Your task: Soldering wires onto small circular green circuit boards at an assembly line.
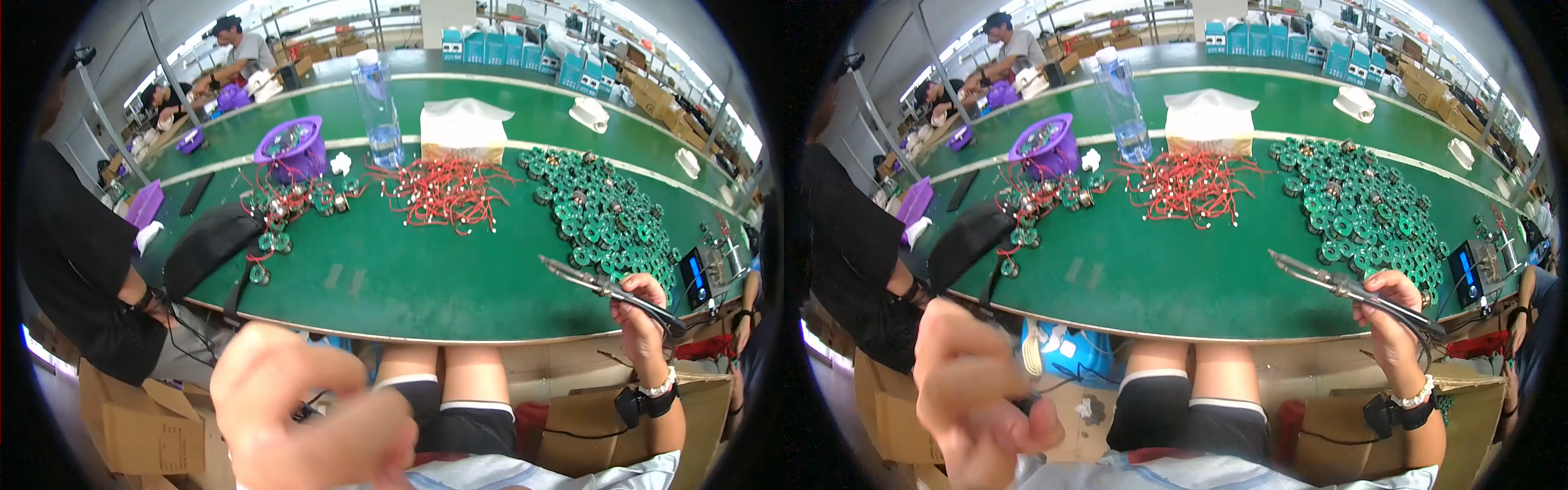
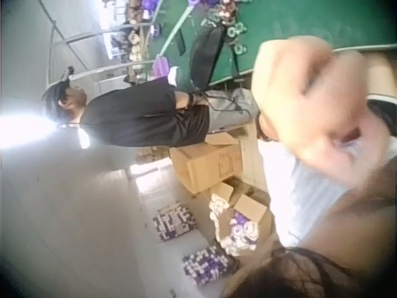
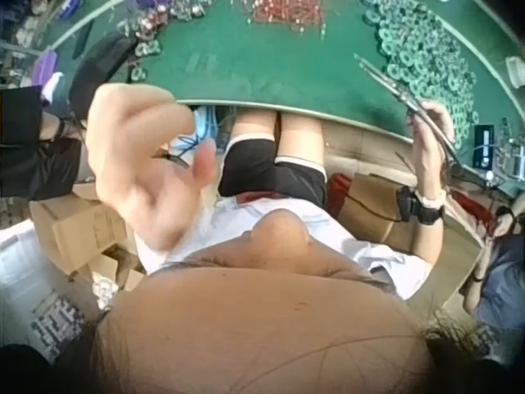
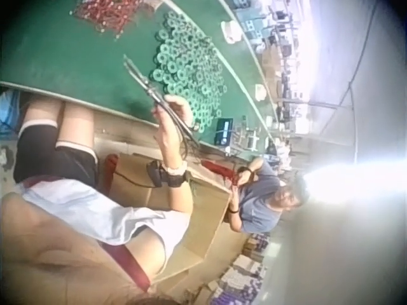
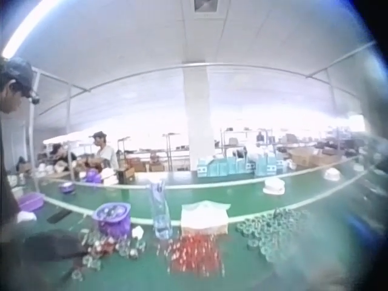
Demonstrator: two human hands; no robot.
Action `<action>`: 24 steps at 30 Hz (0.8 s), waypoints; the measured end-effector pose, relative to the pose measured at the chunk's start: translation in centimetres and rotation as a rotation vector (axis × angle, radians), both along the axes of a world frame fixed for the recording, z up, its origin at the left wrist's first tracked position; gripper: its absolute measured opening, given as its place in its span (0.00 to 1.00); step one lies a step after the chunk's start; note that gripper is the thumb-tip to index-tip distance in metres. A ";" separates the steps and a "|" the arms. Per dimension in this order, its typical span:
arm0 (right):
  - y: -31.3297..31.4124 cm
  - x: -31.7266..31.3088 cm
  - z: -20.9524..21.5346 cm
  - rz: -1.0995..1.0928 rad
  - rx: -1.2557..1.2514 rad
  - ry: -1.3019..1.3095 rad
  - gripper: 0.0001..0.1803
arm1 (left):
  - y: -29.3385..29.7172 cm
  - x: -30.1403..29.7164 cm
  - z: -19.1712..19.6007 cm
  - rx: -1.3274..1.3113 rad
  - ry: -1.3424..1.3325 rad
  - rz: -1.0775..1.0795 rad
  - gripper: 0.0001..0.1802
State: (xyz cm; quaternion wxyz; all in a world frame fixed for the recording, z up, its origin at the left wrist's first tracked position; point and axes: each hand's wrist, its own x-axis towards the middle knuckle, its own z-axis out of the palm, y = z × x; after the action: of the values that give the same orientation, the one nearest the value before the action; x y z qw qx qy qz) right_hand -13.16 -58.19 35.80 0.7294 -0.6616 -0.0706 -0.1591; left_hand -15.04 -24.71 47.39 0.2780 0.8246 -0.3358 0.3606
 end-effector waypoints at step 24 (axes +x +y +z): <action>-1.4 0.0 -0.3 -0.088 0.083 0.042 0.16 | 0.0 -1.3 1.8 0.209 0.150 -0.130 0.20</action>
State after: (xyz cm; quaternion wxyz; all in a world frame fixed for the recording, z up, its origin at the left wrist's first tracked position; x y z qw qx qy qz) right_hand -13.18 -59.62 35.46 0.7499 -0.6363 -0.0195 -0.1798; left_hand -16.31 -24.72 49.14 0.2378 0.8502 -0.4024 0.2421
